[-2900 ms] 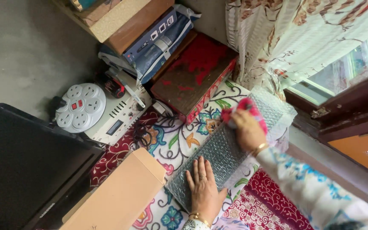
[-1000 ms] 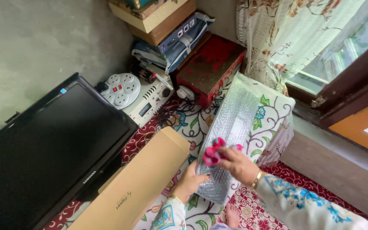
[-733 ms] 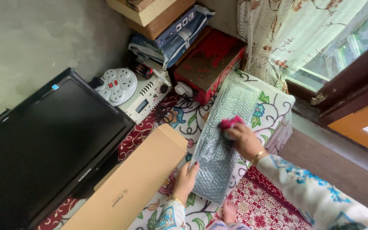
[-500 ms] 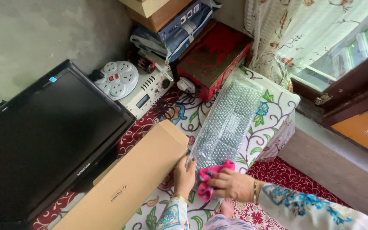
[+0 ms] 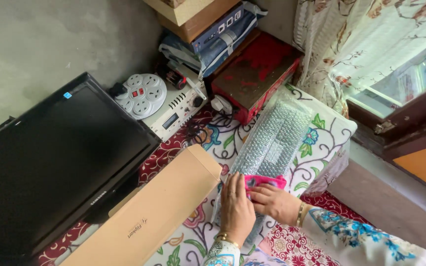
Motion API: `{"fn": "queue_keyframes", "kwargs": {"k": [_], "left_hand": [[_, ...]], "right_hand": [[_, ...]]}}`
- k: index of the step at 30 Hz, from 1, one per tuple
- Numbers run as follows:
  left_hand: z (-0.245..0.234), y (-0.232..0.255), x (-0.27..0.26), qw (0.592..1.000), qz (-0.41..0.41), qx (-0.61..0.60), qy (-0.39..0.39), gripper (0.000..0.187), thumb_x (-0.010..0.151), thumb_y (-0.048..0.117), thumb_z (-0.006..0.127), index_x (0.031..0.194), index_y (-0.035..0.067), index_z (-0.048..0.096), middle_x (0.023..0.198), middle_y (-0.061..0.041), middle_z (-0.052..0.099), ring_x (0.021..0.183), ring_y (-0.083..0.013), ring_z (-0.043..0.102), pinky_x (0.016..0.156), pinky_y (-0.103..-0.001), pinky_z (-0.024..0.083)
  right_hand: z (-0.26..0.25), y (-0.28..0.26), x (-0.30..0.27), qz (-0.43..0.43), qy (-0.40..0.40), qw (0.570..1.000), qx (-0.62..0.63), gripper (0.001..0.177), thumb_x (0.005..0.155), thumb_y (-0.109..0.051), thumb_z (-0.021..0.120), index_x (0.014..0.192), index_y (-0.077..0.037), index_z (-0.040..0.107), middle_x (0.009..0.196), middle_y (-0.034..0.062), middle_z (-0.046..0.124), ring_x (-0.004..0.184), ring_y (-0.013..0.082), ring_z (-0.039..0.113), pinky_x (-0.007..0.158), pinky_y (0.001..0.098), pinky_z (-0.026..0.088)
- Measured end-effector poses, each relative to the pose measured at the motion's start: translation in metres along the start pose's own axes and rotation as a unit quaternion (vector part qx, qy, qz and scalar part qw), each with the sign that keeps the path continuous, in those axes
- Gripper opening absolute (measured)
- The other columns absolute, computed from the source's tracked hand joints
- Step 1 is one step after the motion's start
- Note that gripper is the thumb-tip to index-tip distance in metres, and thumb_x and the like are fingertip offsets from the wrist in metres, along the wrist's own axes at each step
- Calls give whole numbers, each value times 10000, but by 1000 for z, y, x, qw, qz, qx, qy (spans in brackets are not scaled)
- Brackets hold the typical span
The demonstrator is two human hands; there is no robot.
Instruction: The person wipes a cardboard box, a sheet of bubble wrap, and a black perforated plastic tray using a pink cloth. The person also briefly handles a pen holder and several pens before returning to wipe the tray.
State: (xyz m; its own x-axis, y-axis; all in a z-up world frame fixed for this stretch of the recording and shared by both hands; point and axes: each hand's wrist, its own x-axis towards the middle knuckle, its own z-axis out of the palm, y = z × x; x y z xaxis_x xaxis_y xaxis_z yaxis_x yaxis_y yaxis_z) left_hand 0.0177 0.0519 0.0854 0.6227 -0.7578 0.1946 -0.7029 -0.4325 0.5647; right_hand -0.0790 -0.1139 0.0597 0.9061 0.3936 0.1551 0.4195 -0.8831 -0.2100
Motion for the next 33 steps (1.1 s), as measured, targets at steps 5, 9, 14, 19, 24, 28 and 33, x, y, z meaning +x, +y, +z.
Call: {"fn": "queue_keyframes", "kwargs": {"k": [5,9,14,19,24,28,33], "left_hand": [[4,13,20,997,-21,41,-65,703,897,170,625,1499,-70,354,1585,-256,329,1496,-414,255,1213,-550,170],[11,22,30,990,-51,38,-125,881,859,348,743,1494,-82,309,1607,-278,240,1512,-430,151,1186,-628,80],[11,33,42,970,-126,76,-194,1085,760,495,826,1503,-66,269,1634,-260,172,1536,-407,108,1199,-645,36],[13,36,45,962,-141,97,-211,1181,738,521,843,1535,-72,205,1649,-259,127,1529,-409,99,1194,-644,25],[13,38,45,963,-140,95,-211,1212,750,528,841,1540,-83,153,1655,-259,94,1542,-398,82,1204,-631,4],[9,42,51,957,-156,93,-226,1214,753,517,843,1542,-82,140,1657,-264,77,1546,-389,74,1208,-620,4],[6,43,49,956,-151,97,-230,1190,758,505,839,1548,-77,166,1656,-257,106,1547,-406,86,1214,-632,14]], "right_hand": [[-6,112,-25,171,126,977,-27,538,791,42,592,1268,-192,678,1382,116,611,1287,317,551,1108,421,435],[-9,139,-25,392,157,906,-31,499,853,62,565,1310,-127,636,1361,103,615,1324,309,551,1148,403,452],[2,85,-5,219,80,972,32,612,755,49,591,1348,-98,585,1503,179,480,1387,338,455,1127,440,384],[-12,140,-17,75,41,996,-40,674,717,57,593,1337,-204,629,1527,140,468,1399,333,431,1146,466,360],[-31,201,-26,417,176,891,-35,479,885,70,562,1310,-132,650,1268,135,629,1216,346,606,1061,433,493],[-12,168,-6,413,176,893,32,546,845,105,490,1340,-84,622,1277,143,611,1178,343,612,1049,408,516],[-25,83,-1,131,140,978,76,555,825,7,631,1375,-64,611,1523,175,479,1333,390,500,1111,447,399]]}}
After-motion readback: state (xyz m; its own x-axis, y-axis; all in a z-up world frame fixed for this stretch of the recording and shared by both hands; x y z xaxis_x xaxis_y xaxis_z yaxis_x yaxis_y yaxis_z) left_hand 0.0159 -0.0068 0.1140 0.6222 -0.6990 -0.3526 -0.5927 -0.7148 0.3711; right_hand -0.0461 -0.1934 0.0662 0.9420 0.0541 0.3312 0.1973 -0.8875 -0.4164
